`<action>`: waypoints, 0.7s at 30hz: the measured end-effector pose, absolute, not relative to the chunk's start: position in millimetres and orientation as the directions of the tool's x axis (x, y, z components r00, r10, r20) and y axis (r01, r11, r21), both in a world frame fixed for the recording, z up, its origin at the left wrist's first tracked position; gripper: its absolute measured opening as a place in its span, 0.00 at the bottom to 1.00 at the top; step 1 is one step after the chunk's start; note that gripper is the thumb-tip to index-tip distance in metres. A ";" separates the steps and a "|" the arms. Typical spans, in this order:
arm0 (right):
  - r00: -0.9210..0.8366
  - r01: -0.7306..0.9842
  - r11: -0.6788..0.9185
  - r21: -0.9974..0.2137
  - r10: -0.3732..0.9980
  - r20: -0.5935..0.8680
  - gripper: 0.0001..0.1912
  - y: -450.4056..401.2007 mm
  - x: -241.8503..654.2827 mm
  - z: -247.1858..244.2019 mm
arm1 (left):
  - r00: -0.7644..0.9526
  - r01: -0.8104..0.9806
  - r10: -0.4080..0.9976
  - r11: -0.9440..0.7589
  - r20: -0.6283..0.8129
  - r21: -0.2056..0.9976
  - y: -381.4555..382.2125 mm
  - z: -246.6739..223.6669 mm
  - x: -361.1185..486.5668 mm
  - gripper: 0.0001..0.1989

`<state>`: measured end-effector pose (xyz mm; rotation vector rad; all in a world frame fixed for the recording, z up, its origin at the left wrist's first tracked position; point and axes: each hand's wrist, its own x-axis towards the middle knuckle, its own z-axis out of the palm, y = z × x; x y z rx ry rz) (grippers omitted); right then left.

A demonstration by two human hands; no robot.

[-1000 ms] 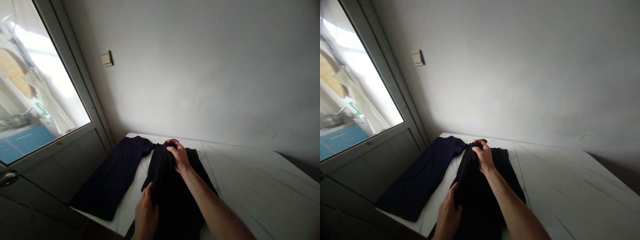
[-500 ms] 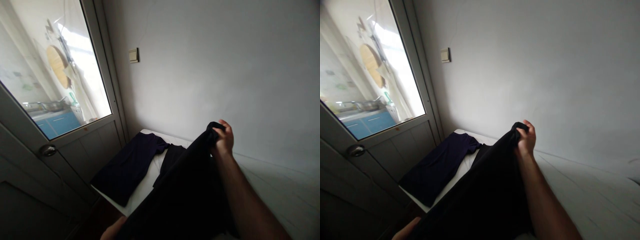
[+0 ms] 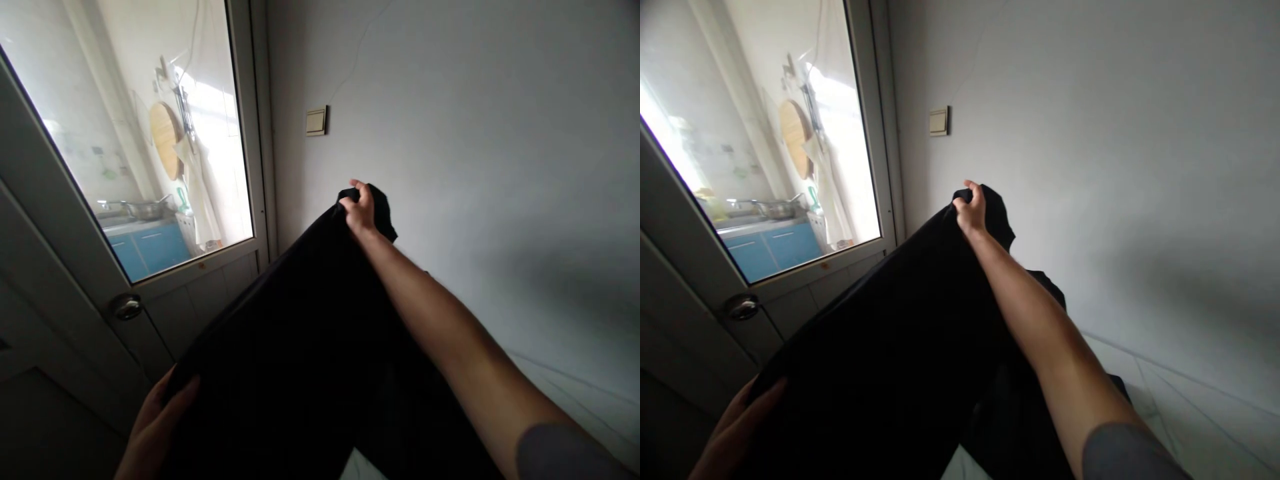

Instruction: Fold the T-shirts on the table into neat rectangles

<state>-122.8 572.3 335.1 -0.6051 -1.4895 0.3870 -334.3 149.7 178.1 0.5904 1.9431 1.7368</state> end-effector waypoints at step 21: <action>-0.702 0.655 0.656 -0.374 0.712 0.020 0.29 514.2 -114.2 44.3 | -0.660 0.741 0.655 0.489 0.368 0.459 211.3 26.8 -423.2 0.31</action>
